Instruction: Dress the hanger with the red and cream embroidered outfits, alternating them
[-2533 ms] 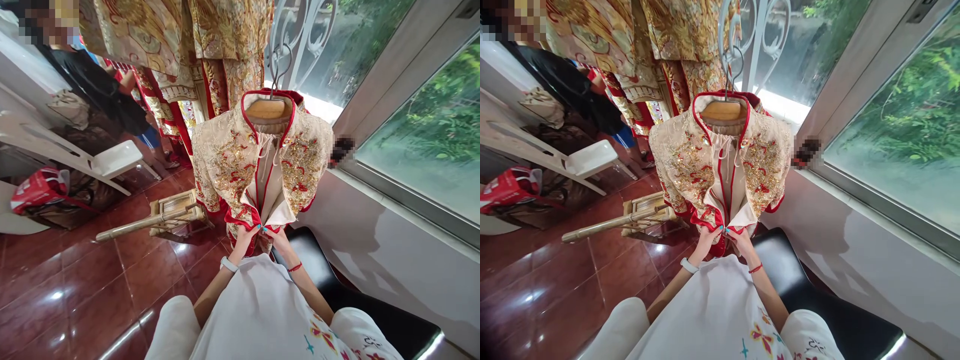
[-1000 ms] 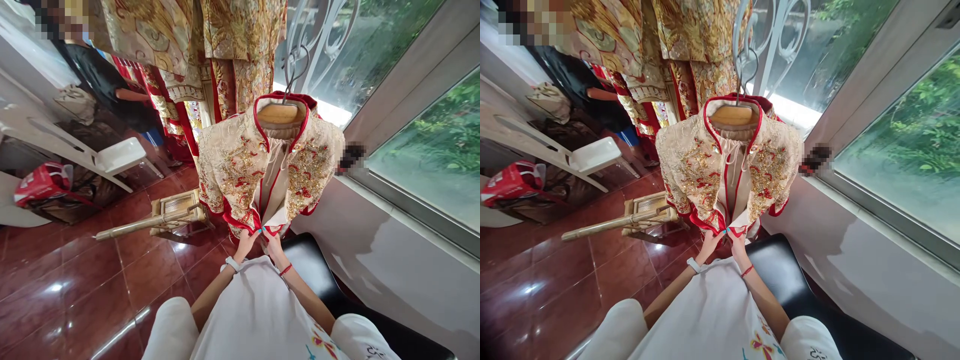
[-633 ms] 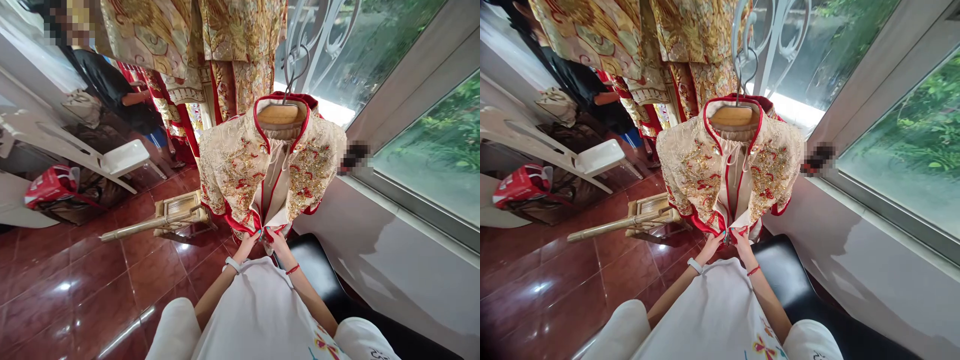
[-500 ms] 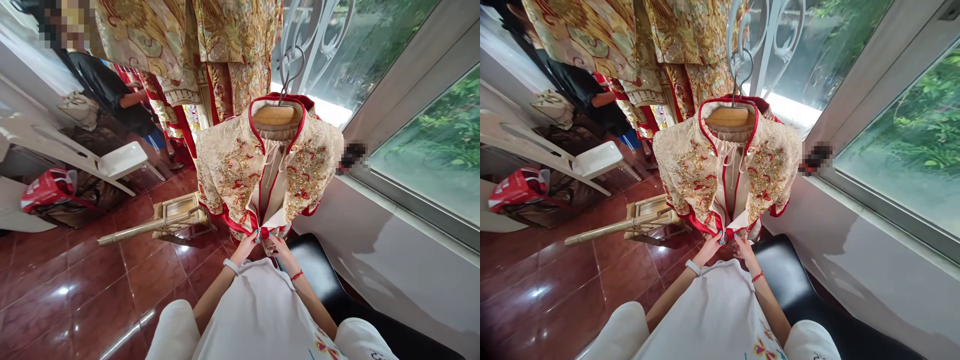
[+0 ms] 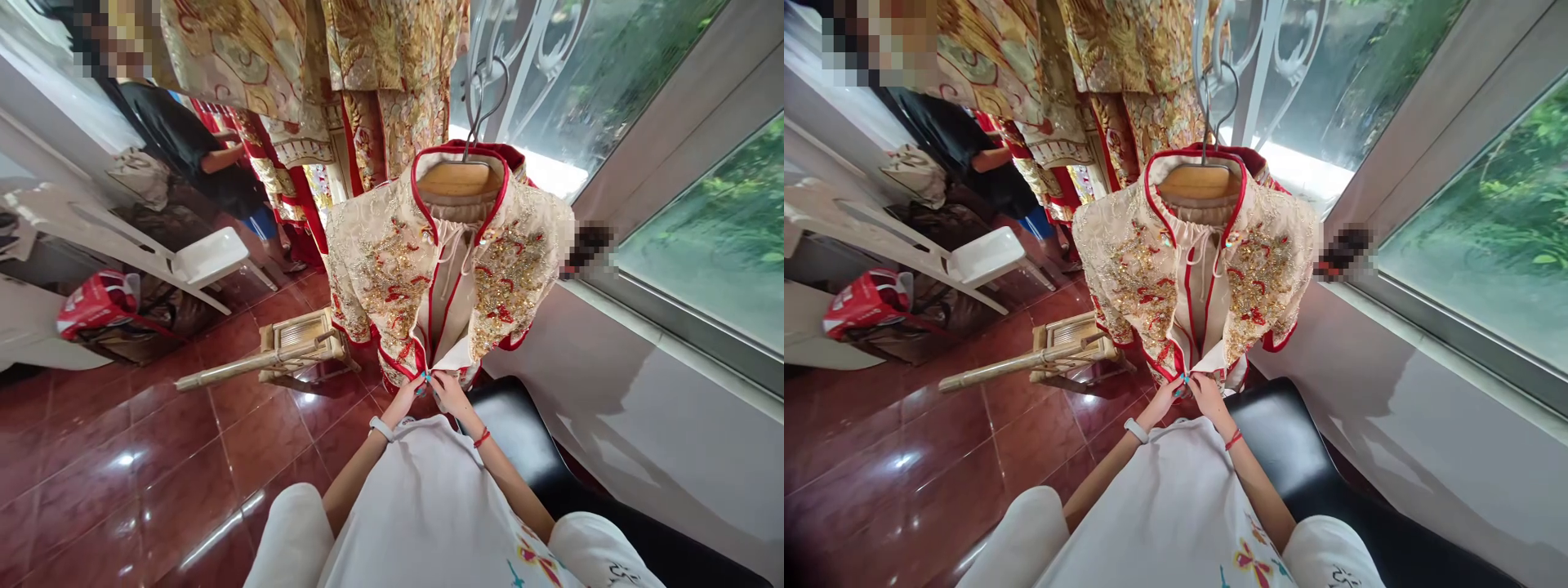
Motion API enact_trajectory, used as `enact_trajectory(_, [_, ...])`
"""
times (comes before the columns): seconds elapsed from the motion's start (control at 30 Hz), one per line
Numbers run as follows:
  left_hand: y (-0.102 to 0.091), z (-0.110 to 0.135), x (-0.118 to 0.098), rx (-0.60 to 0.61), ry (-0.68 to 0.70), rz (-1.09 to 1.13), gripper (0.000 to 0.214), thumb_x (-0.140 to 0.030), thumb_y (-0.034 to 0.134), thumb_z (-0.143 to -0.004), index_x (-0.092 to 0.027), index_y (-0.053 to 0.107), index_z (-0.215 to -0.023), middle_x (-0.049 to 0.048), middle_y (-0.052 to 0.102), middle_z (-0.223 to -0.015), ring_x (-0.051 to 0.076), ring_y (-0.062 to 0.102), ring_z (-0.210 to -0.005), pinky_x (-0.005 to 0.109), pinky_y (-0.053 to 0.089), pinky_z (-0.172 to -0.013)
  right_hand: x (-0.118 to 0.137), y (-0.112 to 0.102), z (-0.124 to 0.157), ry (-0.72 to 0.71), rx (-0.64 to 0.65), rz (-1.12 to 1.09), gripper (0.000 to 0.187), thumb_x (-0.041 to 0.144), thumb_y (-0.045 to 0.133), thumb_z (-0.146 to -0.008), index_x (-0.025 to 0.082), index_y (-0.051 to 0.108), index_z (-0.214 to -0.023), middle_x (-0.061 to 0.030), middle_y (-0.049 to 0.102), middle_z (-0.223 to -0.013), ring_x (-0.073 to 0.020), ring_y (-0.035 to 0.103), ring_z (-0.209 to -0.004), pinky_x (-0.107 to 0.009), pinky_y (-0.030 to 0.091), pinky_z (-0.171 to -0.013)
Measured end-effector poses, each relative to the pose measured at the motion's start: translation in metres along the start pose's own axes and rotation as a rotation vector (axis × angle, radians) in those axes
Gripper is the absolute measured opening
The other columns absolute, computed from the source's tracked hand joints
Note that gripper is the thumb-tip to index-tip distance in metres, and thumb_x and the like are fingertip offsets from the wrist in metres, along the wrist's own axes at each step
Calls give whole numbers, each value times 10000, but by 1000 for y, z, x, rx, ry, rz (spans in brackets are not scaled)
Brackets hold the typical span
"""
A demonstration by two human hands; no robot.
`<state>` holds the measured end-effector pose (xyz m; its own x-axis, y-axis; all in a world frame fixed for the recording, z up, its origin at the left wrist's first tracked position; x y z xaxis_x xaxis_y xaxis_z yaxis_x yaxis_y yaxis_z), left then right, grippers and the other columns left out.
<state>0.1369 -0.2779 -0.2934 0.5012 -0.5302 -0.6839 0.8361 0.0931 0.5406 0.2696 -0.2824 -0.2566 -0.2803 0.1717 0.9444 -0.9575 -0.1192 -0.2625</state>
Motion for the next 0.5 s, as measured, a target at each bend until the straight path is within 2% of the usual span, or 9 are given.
enact_trajectory(0.13, [-2,-1,0,-9,-14,-29,418,-410,904,-559,-167,622,-748,-28,622,-675,106,547,-620,255,427,-629,8,-2,8,-36,51,94,240,368,500,-863,230,489,-668,11,524,-621,-162,450,-608,-292,343,-637])
enact_trajectory(0.27, [-1,1,1,0,-23,-63,442,-454,891,-584,-161,634,-793,-21,638,-697,111,562,-616,258,434,-619,10,-2,6,-4,60,169,199,284,482,-833,222,474,-644,16,515,-606,-151,444,-592,-282,323,-629])
enact_trajectory(0.5, [3,4,1,27,-27,-119,451,-485,861,-623,-179,538,-699,-71,522,-574,75,463,-517,255,386,-583,15,-7,3,95,24,257,277,209,563,-766,211,427,-525,28,446,-533,-126,356,-537,-291,217,-590])
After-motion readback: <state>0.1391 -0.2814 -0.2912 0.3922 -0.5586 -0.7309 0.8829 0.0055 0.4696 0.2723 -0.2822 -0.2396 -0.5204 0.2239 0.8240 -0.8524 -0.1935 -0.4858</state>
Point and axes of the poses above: each hand's wrist, its own z-axis away from the middle knuckle, its own y-axis out of the palm, x = y × z, the point moved 2 cm from there along -z, towards the middle knuckle
